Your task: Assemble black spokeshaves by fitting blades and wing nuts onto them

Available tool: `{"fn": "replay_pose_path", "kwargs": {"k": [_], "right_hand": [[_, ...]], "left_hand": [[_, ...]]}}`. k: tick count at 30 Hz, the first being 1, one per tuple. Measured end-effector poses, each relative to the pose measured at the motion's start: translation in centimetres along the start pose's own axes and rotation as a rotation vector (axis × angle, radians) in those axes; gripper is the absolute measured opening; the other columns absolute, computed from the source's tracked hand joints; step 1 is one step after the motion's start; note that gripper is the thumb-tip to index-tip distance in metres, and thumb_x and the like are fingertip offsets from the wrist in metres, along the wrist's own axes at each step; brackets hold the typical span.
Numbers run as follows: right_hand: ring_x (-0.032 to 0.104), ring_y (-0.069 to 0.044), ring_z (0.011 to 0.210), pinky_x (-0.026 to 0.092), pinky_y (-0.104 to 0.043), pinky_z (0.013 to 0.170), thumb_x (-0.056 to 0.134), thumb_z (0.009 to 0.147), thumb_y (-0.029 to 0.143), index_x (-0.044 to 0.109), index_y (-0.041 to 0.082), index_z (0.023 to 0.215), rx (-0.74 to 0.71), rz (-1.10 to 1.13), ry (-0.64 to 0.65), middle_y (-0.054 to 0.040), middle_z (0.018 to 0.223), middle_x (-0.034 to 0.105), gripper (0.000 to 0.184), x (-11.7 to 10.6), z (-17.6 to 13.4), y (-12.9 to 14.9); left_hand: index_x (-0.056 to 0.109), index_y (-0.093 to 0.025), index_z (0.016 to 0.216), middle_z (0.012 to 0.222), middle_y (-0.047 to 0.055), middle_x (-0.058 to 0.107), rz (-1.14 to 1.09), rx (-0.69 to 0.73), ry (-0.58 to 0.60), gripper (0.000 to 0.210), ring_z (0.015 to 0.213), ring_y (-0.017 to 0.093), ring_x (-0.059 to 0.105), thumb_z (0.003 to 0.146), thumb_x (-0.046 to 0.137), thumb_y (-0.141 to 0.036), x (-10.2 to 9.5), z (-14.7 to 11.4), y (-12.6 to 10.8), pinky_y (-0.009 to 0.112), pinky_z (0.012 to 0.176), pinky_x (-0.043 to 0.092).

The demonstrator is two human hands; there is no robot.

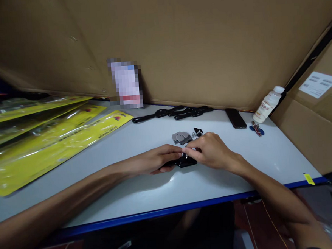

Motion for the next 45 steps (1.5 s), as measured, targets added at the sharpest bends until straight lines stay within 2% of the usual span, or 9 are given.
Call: {"fn": "replay_pose_path", "kwargs": {"k": [5, 10, 15, 23, 29, 32, 36, 39, 45], "right_hand": [[0.023, -0.009, 0.054, 0.020, -0.027, 0.056, 0.052, 0.092, 0.026, 0.054, 0.016, 0.053, 0.018, -0.100, 0.004, 0.0049, 0.053, 0.035, 0.040, 0.0, 0.0, -0.2], [0.022, -0.009, 0.054, 0.020, -0.026, 0.055, 0.052, 0.094, 0.030, 0.053, 0.016, 0.055, -0.034, 0.019, 0.070, 0.0060, 0.054, 0.031, 0.042, 0.2, -0.2, -0.1], [0.024, -0.009, 0.054, 0.021, -0.026, 0.056, 0.051, 0.096, 0.030, 0.056, 0.016, 0.057, -0.027, -0.004, 0.007, 0.0054, 0.055, 0.034, 0.042, 0.3, -0.1, 0.0], [0.023, -0.009, 0.053, 0.020, -0.027, 0.056, 0.052, 0.093, 0.027, 0.057, 0.016, 0.055, 0.036, -0.108, -0.019, 0.0052, 0.052, 0.033, 0.039, 0.2, 0.0, -0.2], [0.019, -0.009, 0.055, 0.018, -0.026, 0.054, 0.053, 0.092, 0.029, 0.053, 0.016, 0.051, 0.034, -0.005, 0.041, 0.0057, 0.054, 0.026, 0.043, 0.1, -0.1, 0.1], [0.020, -0.009, 0.056, 0.020, -0.025, 0.055, 0.054, 0.093, 0.030, 0.055, 0.016, 0.053, -0.006, 0.066, 0.057, 0.0061, 0.054, 0.027, 0.042, 0.2, -0.1, 0.3], [0.023, -0.009, 0.054, 0.020, -0.027, 0.057, 0.051, 0.094, 0.030, 0.058, 0.016, 0.056, 0.002, -0.043, 0.004, 0.0054, 0.054, 0.036, 0.041, 0.5, -0.1, 0.0], [0.023, -0.009, 0.053, 0.020, -0.028, 0.057, 0.051, 0.093, 0.028, 0.056, 0.016, 0.055, 0.024, -0.122, -0.021, 0.0052, 0.052, 0.036, 0.040, 0.5, -0.1, -0.3], [0.022, -0.009, 0.054, 0.021, -0.025, 0.055, 0.052, 0.094, 0.030, 0.060, 0.016, 0.057, -0.022, 0.008, 0.079, 0.0056, 0.054, 0.034, 0.040, 0.5, -0.2, 0.0]], "left_hand": [[0.051, -0.019, 0.093, 0.054, -0.009, 0.035, -0.006, -0.015, -0.007, 0.018, 0.045, 0.008, 0.027, 0.098, 0.039, -0.031, 0.2, 0.0, -0.2, 0.021, 0.043, 0.018], [0.054, -0.019, 0.099, 0.054, -0.009, 0.034, -0.014, -0.035, -0.018, 0.020, 0.045, 0.009, 0.025, 0.096, 0.042, -0.035, 0.2, -0.1, -0.2, 0.022, 0.044, 0.017], [0.059, -0.018, 0.106, 0.056, -0.009, 0.034, -0.030, 0.035, 0.000, 0.031, 0.047, 0.009, 0.029, 0.090, 0.053, -0.044, -0.1, 0.3, 0.8, 0.022, 0.046, 0.020], [0.057, -0.014, 0.122, 0.058, -0.008, 0.034, 0.036, 0.064, 0.015, 0.043, 0.049, 0.010, 0.030, 0.090, 0.052, -0.042, -0.3, 0.3, 1.2, 0.023, 0.046, 0.022], [0.060, -0.015, 0.116, 0.058, -0.008, 0.035, 0.048, 0.100, 0.031, 0.037, 0.049, 0.009, 0.031, 0.091, 0.051, -0.040, -0.3, 0.5, 1.3, 0.023, 0.046, 0.023], [0.059, -0.015, 0.114, 0.059, -0.008, 0.035, 0.068, 0.106, 0.038, 0.034, 0.049, 0.009, 0.030, 0.092, 0.048, -0.039, -0.3, 0.5, 1.2, 0.022, 0.046, 0.023], [0.059, -0.017, 0.112, 0.059, -0.008, 0.034, 0.052, 0.116, 0.055, 0.035, 0.049, 0.009, 0.030, 0.091, 0.049, -0.043, -0.3, 0.4, 1.1, 0.021, 0.045, 0.023], [0.058, -0.017, 0.116, 0.059, -0.008, 0.034, 0.051, 0.118, 0.062, 0.038, 0.049, 0.010, 0.030, 0.090, 0.050, -0.044, -0.3, 0.4, 1.2, 0.022, 0.045, 0.023], [0.058, -0.017, 0.116, 0.060, -0.008, 0.033, 0.068, 0.104, 0.031, 0.037, 0.050, 0.010, 0.033, 0.090, 0.049, -0.042, -0.4, 0.6, 1.5, 0.022, 0.045, 0.025]]}}
Point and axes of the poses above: each hand's wrist, its own z-axis towards the middle knuckle, its own x-axis out of the palm, y = z × x, the point moved 1 cm from there along z, towards the middle knuckle
